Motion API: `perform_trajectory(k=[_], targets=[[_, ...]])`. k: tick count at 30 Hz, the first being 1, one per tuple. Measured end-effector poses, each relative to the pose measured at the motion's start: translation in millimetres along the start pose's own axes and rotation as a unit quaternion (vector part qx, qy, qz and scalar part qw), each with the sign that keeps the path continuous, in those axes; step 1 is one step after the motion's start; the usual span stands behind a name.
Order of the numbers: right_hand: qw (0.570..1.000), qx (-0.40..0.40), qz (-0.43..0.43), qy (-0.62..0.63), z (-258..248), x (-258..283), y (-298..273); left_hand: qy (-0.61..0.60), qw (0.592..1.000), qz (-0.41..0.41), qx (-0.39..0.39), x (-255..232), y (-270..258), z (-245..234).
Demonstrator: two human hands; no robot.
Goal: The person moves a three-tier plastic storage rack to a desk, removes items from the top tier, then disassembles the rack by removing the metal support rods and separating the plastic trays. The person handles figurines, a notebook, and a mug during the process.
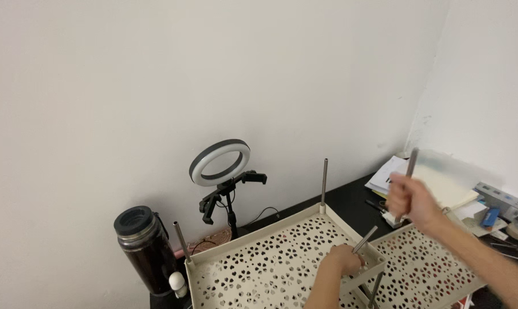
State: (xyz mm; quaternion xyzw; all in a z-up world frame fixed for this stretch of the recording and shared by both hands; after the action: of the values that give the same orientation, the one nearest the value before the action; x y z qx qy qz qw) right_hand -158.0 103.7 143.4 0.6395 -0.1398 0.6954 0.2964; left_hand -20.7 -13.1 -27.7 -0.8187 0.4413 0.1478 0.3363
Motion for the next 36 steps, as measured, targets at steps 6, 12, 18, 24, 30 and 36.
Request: perform_trajectory(k=[6, 12, 18, 24, 30, 36], targets=[[0.997, 0.031, -0.061, 0.045, 0, 59, 4, -0.239, 0.971, 0.008, -0.015, 2, -48, -30], [0.98, -0.019, 0.095, -0.174, 31, 34, -21, -0.415, 0.897, 0.077, -0.131, -21, -87, -87], [0.966, 0.007, 0.159, -0.204, 41, 26, -29, -0.467, 0.849, 0.168, -0.183, -101, -89, -126], [0.97, -0.03, 0.049, -0.236, -11, 30, -41, -0.498, 0.819, 0.23, -0.165, -170, -74, -94], [0.954, -0.039, 0.156, -0.254, -77, 31, -80, -0.484, 0.864, 0.12, -0.062, -214, -13, -34], [0.956, -0.035, 0.195, -0.217, -134, 4, -92, -0.292, 0.948, 0.104, -0.075, -228, 47, 21]])
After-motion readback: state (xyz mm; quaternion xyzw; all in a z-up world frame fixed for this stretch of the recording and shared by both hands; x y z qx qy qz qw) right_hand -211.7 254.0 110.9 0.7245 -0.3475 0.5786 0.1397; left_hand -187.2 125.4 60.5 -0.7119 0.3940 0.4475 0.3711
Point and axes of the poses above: each hand's wrist, its own y-axis towards the middle knuckle, its own z-axis out of the palm, x = y × z, the point moved 1 cm from there along y, towards the middle knuckle, and after that the axes turned 10 degrees about y, right-handed, at the moved point
